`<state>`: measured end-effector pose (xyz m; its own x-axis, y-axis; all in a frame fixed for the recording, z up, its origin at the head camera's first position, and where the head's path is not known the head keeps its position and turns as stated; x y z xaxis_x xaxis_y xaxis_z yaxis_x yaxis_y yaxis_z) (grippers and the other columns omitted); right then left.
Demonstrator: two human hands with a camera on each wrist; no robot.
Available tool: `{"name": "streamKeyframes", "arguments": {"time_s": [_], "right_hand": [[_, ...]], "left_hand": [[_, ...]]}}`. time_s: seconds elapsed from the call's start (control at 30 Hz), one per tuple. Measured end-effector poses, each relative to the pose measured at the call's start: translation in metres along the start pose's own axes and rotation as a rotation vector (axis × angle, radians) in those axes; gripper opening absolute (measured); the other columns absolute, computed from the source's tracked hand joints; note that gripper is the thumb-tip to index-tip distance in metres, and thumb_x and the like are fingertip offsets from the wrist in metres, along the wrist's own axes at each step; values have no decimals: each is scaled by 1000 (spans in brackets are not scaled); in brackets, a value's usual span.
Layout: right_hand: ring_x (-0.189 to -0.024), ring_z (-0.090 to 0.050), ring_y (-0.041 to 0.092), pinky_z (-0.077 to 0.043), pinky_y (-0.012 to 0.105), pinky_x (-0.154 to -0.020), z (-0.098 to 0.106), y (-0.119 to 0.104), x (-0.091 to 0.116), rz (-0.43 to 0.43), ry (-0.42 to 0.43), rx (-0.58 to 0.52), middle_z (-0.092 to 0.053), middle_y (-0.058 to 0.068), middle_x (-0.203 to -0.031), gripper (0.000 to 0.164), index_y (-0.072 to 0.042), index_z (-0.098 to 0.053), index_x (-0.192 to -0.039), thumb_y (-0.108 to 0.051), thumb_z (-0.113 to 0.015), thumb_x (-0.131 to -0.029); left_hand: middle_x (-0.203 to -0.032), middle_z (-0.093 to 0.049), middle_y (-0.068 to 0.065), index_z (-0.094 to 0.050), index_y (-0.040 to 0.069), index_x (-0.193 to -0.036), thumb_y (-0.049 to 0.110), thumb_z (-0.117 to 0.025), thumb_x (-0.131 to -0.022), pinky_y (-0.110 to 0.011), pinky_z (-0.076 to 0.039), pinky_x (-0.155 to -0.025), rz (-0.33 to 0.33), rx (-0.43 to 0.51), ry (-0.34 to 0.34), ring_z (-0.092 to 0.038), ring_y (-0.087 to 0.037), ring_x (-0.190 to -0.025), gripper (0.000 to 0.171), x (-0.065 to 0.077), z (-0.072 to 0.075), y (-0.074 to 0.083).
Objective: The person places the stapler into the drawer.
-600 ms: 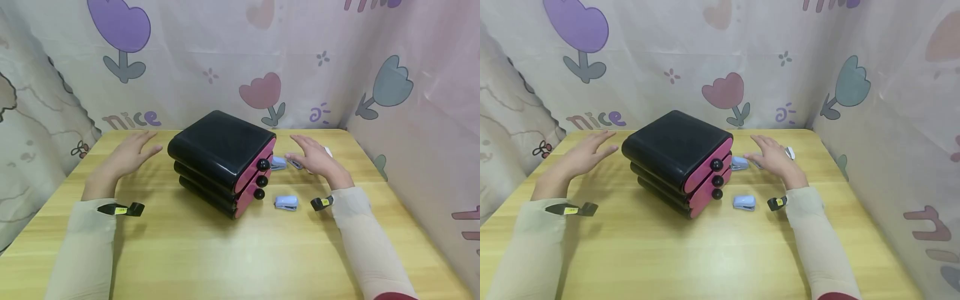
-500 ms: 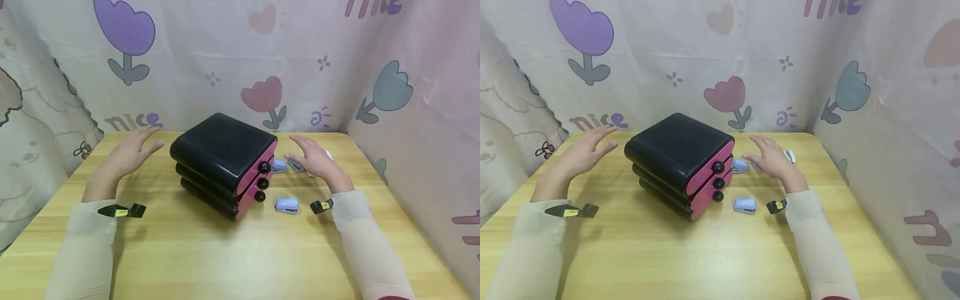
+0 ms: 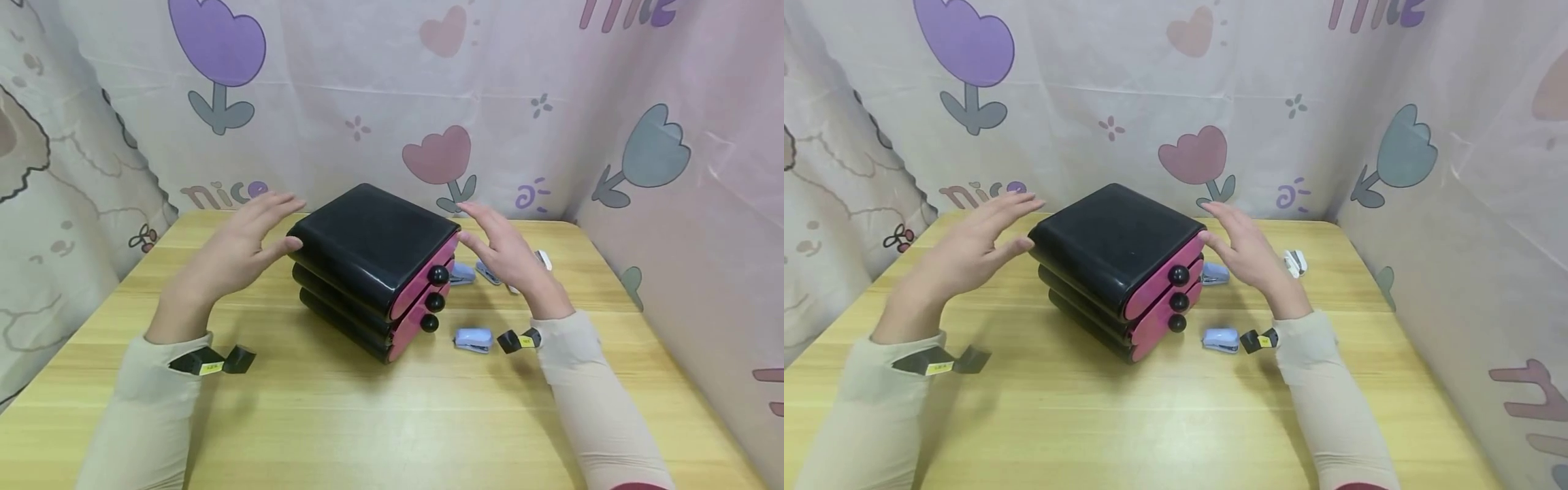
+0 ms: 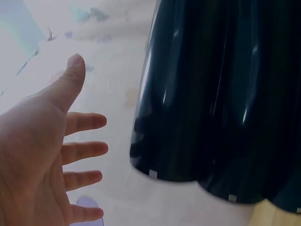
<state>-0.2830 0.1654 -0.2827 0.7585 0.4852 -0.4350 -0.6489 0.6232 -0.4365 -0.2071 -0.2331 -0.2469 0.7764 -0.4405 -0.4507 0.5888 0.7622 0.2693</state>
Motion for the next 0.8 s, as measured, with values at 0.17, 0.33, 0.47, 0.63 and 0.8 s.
{"name": "streamKeyframes", "arguments": {"time_s": [0.17,0.33,0.47,0.63,0.8], "right_hand": [[-143,-29,27,-23,52,-114,-3,-7,-2,57,14,-24,-34,8,-156,61,-16,-36,-152,-49,-43,-102],[-143,-28,27,-24,52,-113,-8,-11,-2,88,3,-49,-32,6,-157,66,-19,-31,-154,-56,-40,-100],[-143,-29,26,-24,51,-114,-12,-12,-2,130,-7,-60,-32,6,-157,69,-19,-31,-154,-58,-40,-98],[-143,-30,24,-24,49,-114,-18,-14,-2,182,-20,-54,-35,5,-156,68,-18,-34,-153,-57,-43,-98],[-143,-29,24,-26,52,-113,-20,-15,-1,185,-30,-31,-33,3,-156,64,-20,-39,-151,-55,-45,-98]], "left_hand": [[-151,-38,-15,-43,14,-148,43,-59,-96,-54,-18,-115,-83,-40,-8,-21,-37,-145,62,-2,-6,21],[-153,-37,-13,-43,18,-149,43,-63,-94,-55,-19,-114,-139,-56,-41,-21,-37,-144,64,-4,-15,38],[-154,-36,-11,-41,20,-150,45,-64,-93,-56,-18,-114,-182,-79,-81,-22,-36,-144,67,-5,-25,49],[-153,-38,-11,-42,20,-150,52,-61,-92,-57,-17,-114,-211,-137,-121,-24,-37,-143,69,-5,-35,61],[-155,-35,-7,-41,22,-151,62,-54,-91,-61,-15,-113,-197,-173,-178,-20,-35,-145,72,-5,-40,73]]}}
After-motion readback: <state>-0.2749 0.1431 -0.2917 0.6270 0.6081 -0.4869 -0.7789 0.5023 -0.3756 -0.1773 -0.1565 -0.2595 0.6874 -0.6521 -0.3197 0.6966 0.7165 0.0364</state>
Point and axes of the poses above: each hand's wrist, its own x-axis away from the middle knuckle, its own z-axis out of the back of the hand, y = z × x, the point moved 2 cm from there along -x, towards the middle knuckle
